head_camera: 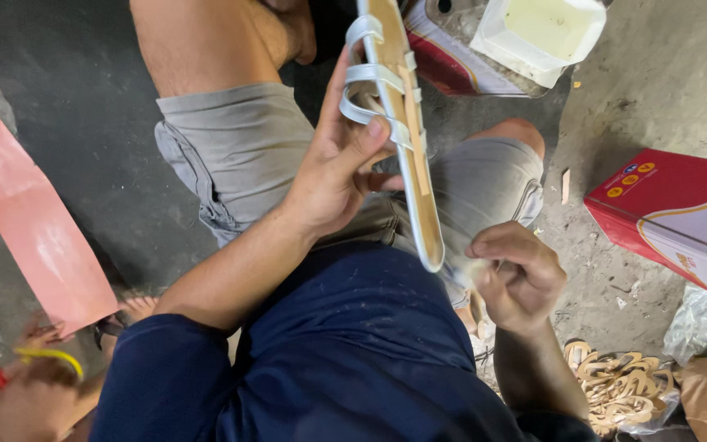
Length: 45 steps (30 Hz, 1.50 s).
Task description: The person sits on the floor and applies glue to the straps of multiple sandals using a toothbrush. They repeatedly dip the brush into a container of glue and spread it onto the sandal straps, then place the finished sandals on a nearby rack.
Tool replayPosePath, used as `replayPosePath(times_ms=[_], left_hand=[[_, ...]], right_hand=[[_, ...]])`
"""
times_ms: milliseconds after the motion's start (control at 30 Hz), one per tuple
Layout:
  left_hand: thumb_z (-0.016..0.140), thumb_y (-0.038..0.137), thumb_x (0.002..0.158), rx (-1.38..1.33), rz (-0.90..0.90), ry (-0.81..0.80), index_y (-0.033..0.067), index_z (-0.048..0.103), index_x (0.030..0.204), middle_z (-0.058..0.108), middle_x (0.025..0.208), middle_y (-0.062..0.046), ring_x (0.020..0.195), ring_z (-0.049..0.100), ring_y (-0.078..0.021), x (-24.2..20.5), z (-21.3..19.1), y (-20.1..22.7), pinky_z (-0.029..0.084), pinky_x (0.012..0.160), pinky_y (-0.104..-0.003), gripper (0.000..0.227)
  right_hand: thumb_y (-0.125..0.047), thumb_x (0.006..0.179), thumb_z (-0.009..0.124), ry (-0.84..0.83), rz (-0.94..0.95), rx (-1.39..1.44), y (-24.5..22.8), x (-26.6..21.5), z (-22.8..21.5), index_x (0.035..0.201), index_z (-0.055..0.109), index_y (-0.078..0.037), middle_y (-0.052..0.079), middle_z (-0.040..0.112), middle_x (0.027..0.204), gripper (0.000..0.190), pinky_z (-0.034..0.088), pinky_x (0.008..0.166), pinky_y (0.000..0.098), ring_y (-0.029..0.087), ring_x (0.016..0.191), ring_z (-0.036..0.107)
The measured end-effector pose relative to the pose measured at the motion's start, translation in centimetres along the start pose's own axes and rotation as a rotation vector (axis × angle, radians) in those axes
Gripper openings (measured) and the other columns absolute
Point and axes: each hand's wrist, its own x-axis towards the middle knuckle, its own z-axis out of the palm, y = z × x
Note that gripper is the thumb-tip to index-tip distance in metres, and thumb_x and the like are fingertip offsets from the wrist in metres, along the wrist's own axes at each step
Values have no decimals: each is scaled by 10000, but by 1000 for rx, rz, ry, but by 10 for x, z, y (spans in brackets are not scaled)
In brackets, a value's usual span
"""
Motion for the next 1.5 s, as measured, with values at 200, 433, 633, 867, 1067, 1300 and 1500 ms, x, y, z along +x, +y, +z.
replayPosePath(times_ms=[200,433,633,867,1067,1300,1500], left_hand=[[592,373,984,131,-175,112,346,56,1630,448,1492,-116,1159,649,-283,15,-2,-11,655,785,-442,840],[875,393,768,1601,809,-86,122,370,1545,370,1570,-152,1355,499,-407,10,-10,-1,448,1134,-470,966],[952,286,853,1664,935,-131,92,565,1463,570,1495,-55,1353,552,-321,17,-12,-8,484,1155,-430,747],[889,299,772,910,204,39,35,411,1503,589,1431,-126,1279,608,-244,-3,-1,0,567,998,-359,912],[873,219,817,914,241,-24,26,339,1544,605,1448,-162,1335,628,-242,-14,-1,-3,592,1045,-371,923],[895,117,848,1013,601,-89,65,340,1381,502,1504,-206,1402,562,-341,-7,-20,-9,496,1179,-436,771],[892,17,836,1174,948,-244,156,398,1229,494,1480,-202,1425,485,-506,6,-34,0,470,1192,-555,646]], right_hand=[[-76,880,873,126,-301,-533,0,5,17,1043,649,-17,114,686,1007,283,525,588,229,115,778,679],[17,965,835,379,-5,-240,-8,23,-5,1023,652,14,101,706,995,192,464,724,210,85,802,608],[-33,957,832,346,35,35,-4,23,-19,1060,661,16,88,699,1024,206,489,809,237,114,869,632],[-203,1086,655,280,63,-742,46,114,-75,1231,658,-59,84,681,1087,204,535,844,313,191,958,687],[-203,1001,673,130,138,-1424,79,160,-100,1119,761,-186,128,722,1053,148,513,777,483,345,936,692],[-228,969,656,183,158,-1476,42,135,-98,1116,784,-204,122,722,1056,196,512,789,486,363,942,686],[-147,1018,702,71,379,-828,2,75,-60,1226,759,-130,73,772,999,217,540,746,292,163,851,709]])
